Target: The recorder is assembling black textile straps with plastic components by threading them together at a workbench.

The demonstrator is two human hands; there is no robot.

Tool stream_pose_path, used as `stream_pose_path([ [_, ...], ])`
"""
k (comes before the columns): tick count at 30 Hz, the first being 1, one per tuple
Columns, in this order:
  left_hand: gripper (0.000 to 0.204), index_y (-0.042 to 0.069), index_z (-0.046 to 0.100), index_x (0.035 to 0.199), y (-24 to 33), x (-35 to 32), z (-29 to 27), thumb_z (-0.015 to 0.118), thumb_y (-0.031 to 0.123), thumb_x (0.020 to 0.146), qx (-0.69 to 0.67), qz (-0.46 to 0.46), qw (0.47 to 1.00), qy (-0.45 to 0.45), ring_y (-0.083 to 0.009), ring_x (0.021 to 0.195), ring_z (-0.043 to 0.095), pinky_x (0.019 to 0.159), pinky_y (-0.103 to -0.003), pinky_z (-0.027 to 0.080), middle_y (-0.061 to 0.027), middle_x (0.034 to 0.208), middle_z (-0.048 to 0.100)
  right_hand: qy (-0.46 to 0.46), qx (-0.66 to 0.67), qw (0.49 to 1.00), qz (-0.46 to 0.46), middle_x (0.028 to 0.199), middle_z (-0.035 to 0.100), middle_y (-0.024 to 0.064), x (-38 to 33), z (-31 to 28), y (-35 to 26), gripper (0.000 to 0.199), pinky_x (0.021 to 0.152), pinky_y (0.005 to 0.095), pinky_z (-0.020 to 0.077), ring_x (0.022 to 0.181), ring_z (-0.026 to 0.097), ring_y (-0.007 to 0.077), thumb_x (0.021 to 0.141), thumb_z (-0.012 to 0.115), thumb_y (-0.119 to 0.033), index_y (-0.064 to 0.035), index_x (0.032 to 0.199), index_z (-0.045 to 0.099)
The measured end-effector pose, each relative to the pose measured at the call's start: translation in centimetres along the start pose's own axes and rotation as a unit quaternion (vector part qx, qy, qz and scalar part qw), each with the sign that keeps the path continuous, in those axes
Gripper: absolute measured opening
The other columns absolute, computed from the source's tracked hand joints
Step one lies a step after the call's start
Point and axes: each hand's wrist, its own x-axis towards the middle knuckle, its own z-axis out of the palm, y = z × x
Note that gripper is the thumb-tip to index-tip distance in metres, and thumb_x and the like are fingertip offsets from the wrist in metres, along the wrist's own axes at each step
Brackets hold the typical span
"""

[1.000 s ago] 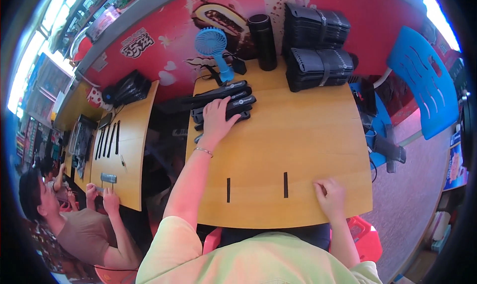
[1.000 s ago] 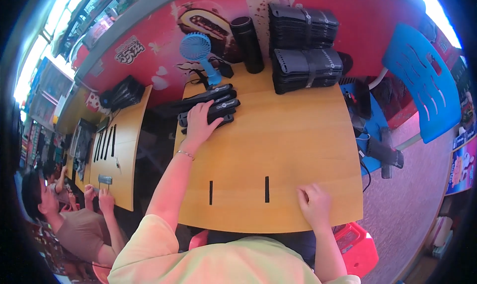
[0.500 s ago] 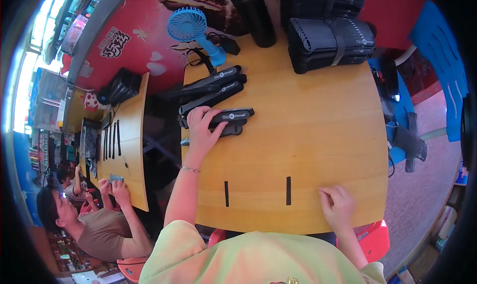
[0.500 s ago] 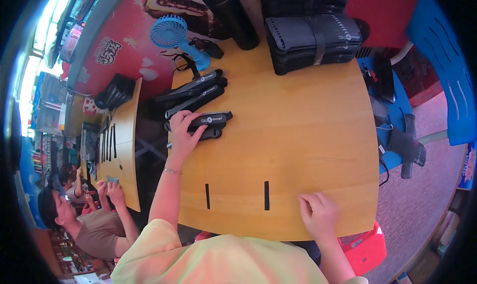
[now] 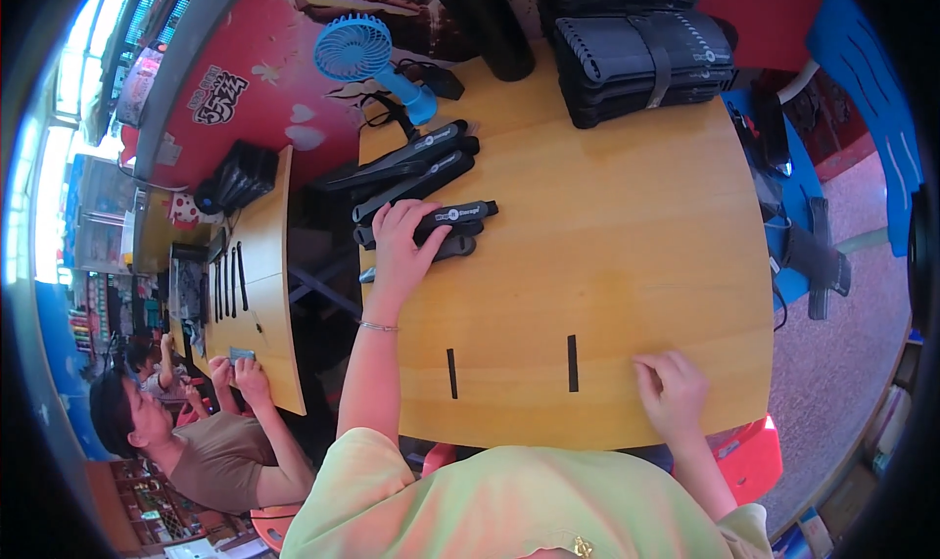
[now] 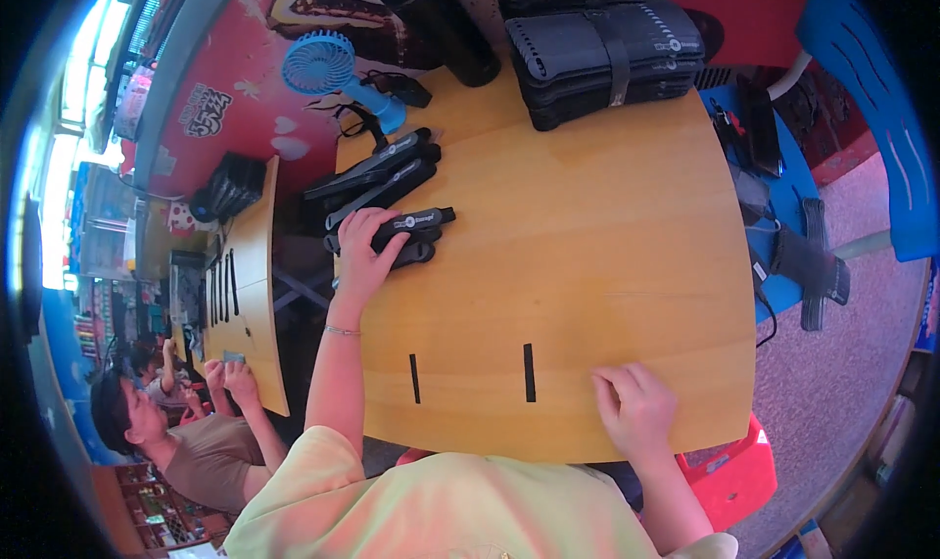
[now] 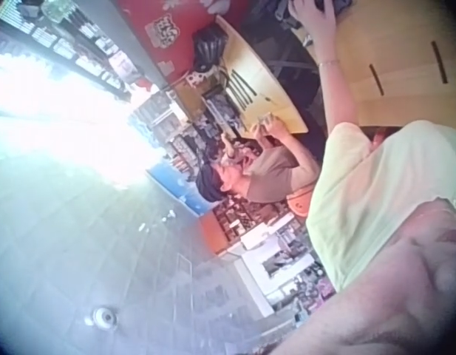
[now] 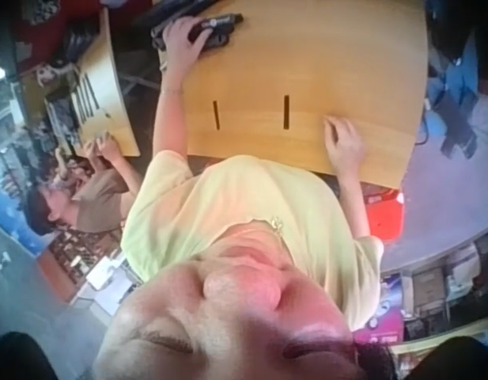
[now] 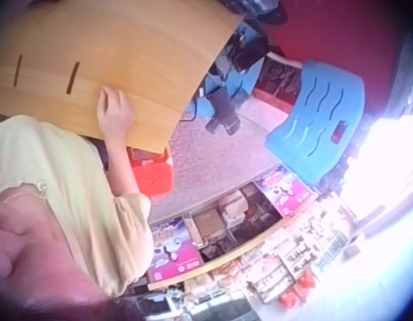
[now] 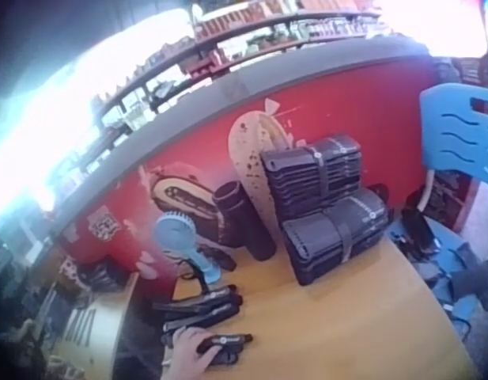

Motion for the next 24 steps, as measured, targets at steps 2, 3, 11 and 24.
stream_pose_path([
  [2, 0.027, 0.008, 0.062, 0.103, -0.10, -0.08, 0.06, 0.068, 0.018, 0.079, -0.002, 0.001, 1.000, -0.001, -0.0236, 0.102, 0.054, 0.102, -0.043, 0.028, -0.0059, 0.098, 0.060, 0.000, 0.005, 1.000, 0.010, 0.068, 0.058, 0.0053, -0.09, 0.04, 0.04, 0.007, 0.049, 0.0327, 0.0431, 0.056, 0.057, 0.0216, 0.074, 0.070, -0.005, -0.0087, 0.077, 0.066],
  [3, 0.026, 0.008, 0.062, 0.103, -0.21, -0.12, 0.22, 0.068, 0.018, 0.079, -0.003, 0.000, 1.000, 0.002, -0.0235, 0.102, 0.054, 0.102, -0.043, 0.028, -0.0057, 0.098, 0.060, 0.003, 0.005, 1.000, -0.003, 0.067, 0.057, 0.0061, -0.04, 0.01, 0.12, 0.006, 0.048, 0.0312, 0.0426, 0.054, 0.056, 0.0204, 0.075, 0.069, -0.004, -0.0072, 0.078, 0.066],
  [11, 0.027, 0.008, 0.062, 0.103, -0.01, -0.07, 0.01, 0.068, 0.019, 0.079, -0.011, 0.002, 1.000, -0.012, -0.0236, 0.103, 0.055, 0.102, -0.042, 0.028, -0.0057, 0.099, 0.060, 0.013, 0.007, 1.000, -0.016, 0.066, 0.056, 0.0071, -0.02, -0.15, -0.11, 0.005, 0.047, 0.0299, 0.0418, 0.052, 0.054, 0.0190, 0.077, 0.069, -0.003, -0.0056, 0.080, 0.065],
  [24, 0.025, 0.010, 0.062, 0.101, -0.40, -0.15, 0.23, 0.068, 0.020, 0.079, -0.012, -0.001, 1.000, -0.013, -0.0236, 0.100, 0.056, 0.100, -0.041, 0.029, -0.0052, 0.097, 0.061, 0.008, 0.003, 1.000, -0.004, 0.071, 0.060, 0.0061, 0.12, -0.33, -0.48, 0.006, 0.051, 0.0319, 0.0455, 0.058, 0.059, 0.0212, 0.075, 0.069, -0.005, -0.0075, 0.080, 0.066],
])
